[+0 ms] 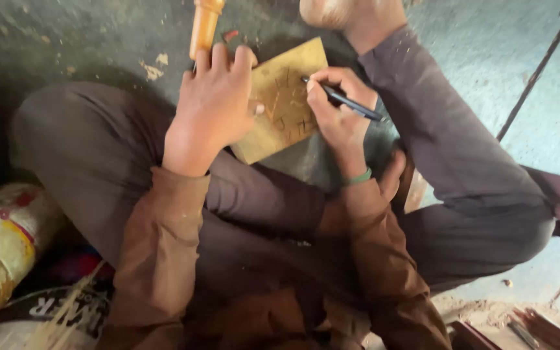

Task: Striking a wooden workpiece with a mallet to shape or test it while sitting on the floor.

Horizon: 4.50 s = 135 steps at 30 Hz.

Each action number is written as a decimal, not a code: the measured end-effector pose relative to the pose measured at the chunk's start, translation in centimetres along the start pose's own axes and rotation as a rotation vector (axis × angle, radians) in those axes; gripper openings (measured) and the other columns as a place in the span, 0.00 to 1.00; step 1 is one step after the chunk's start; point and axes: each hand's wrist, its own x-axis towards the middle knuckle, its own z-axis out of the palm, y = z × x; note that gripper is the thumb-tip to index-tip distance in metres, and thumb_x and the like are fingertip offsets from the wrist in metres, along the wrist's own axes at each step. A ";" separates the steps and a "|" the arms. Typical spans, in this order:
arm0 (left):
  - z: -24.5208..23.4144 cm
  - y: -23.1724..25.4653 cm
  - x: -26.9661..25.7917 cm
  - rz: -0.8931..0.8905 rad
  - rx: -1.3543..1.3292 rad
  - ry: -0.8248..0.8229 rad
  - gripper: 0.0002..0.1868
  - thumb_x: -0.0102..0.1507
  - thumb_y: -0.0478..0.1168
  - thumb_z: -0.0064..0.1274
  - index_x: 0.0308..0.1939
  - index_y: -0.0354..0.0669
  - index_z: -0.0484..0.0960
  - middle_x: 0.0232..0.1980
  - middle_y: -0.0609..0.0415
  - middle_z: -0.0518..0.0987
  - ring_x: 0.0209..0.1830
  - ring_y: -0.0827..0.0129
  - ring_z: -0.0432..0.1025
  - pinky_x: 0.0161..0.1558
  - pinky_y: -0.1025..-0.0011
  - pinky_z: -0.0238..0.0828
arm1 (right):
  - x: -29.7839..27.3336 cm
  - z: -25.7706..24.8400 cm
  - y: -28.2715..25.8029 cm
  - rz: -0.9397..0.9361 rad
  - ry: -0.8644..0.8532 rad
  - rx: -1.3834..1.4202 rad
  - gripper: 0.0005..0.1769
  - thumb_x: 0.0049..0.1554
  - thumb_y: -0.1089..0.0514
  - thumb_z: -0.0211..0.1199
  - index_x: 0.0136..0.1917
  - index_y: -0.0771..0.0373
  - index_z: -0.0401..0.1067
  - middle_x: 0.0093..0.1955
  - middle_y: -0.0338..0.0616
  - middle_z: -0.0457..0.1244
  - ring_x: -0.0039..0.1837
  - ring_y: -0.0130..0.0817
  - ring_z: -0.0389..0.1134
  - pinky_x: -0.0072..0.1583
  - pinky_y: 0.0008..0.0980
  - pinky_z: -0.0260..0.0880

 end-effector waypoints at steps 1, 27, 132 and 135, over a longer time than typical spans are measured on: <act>0.0 0.0 0.1 0.002 -0.001 0.004 0.34 0.49 0.43 0.72 0.55 0.43 0.71 0.52 0.44 0.71 0.57 0.43 0.66 0.47 0.47 0.66 | 0.2 0.1 -0.1 -0.004 0.001 -0.002 0.04 0.58 0.65 0.69 0.47 0.68 0.76 0.40 0.37 0.67 0.40 0.18 0.63 0.44 0.21 0.65; -0.2 0.1 0.0 0.020 0.019 0.025 0.34 0.50 0.44 0.72 0.55 0.43 0.71 0.53 0.43 0.71 0.58 0.43 0.66 0.48 0.47 0.66 | -0.1 -0.1 0.3 -0.022 -0.016 0.042 0.04 0.59 0.65 0.67 0.48 0.67 0.74 0.41 0.38 0.67 0.43 0.19 0.65 0.47 0.22 0.68; -2.5 3.2 4.3 -0.081 -1.274 0.172 0.08 0.65 0.35 0.59 0.38 0.44 0.73 0.30 0.63 0.71 0.24 0.82 0.65 0.26 0.77 0.62 | -6.5 0.1 -13.1 -0.169 0.054 -0.180 0.49 0.39 0.58 0.69 0.66 0.78 0.47 0.64 0.60 0.51 0.66 0.51 0.48 0.69 0.36 0.45; -1.1 3.5 4.8 -0.115 -1.401 0.234 0.09 0.66 0.35 0.60 0.39 0.44 0.73 0.29 0.62 0.71 0.24 0.81 0.64 0.27 0.78 0.59 | -11.0 -3.2 -19.8 -0.103 0.050 -0.193 0.46 0.40 0.57 0.70 0.64 0.77 0.50 0.62 0.57 0.53 0.64 0.49 0.51 0.67 0.35 0.48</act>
